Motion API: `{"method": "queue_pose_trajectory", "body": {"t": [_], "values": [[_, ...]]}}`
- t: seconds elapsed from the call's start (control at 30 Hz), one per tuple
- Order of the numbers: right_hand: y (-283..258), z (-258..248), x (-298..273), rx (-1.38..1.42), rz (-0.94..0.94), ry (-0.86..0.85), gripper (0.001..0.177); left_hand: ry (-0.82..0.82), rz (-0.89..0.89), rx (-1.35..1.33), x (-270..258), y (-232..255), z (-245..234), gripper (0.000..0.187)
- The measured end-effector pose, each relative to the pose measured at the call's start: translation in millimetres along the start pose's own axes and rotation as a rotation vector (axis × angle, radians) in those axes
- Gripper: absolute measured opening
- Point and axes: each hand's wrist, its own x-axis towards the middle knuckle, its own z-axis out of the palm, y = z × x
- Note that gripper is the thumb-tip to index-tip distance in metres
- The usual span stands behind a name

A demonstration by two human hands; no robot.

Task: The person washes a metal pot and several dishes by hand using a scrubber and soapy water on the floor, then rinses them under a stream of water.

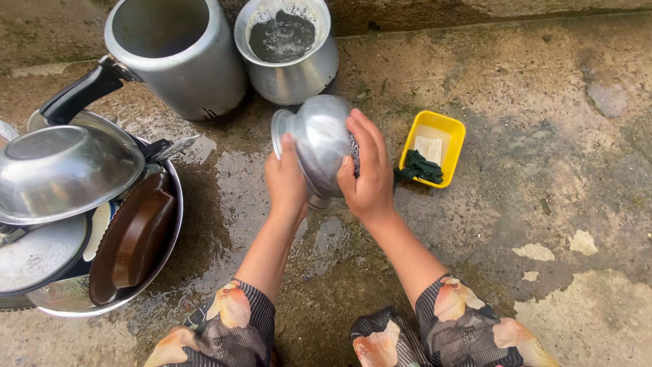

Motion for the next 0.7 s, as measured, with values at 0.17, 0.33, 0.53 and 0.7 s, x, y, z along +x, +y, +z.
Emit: {"method": "queue_pose_trajectory", "body": {"t": [0.17, 0.33, 0.53, 0.7], "values": [[53.4, -19.5, 19.3, 0.490, 0.342, -0.093, 0.043, -0.294, -0.156, 0.051, 7.3, 12.3, -17.6, 0.048], [66.4, -11.2, 3.2, 0.584, 0.615, 0.104, 0.043, -0.127, -0.330, -0.361, 6.9, 9.6, -13.5, 0.048], [-3.9, 6.7, -11.1, -0.048, 0.027, 0.095, 0.042, 0.184, -0.324, -0.521, -0.5, -6.4, 7.7, 0.046], [-1.4, 8.3, 15.1, -0.044, 0.106, 0.041, 0.038, -0.148, 0.240, 0.536, -26.5, -15.4, 8.6, 0.058]]}}
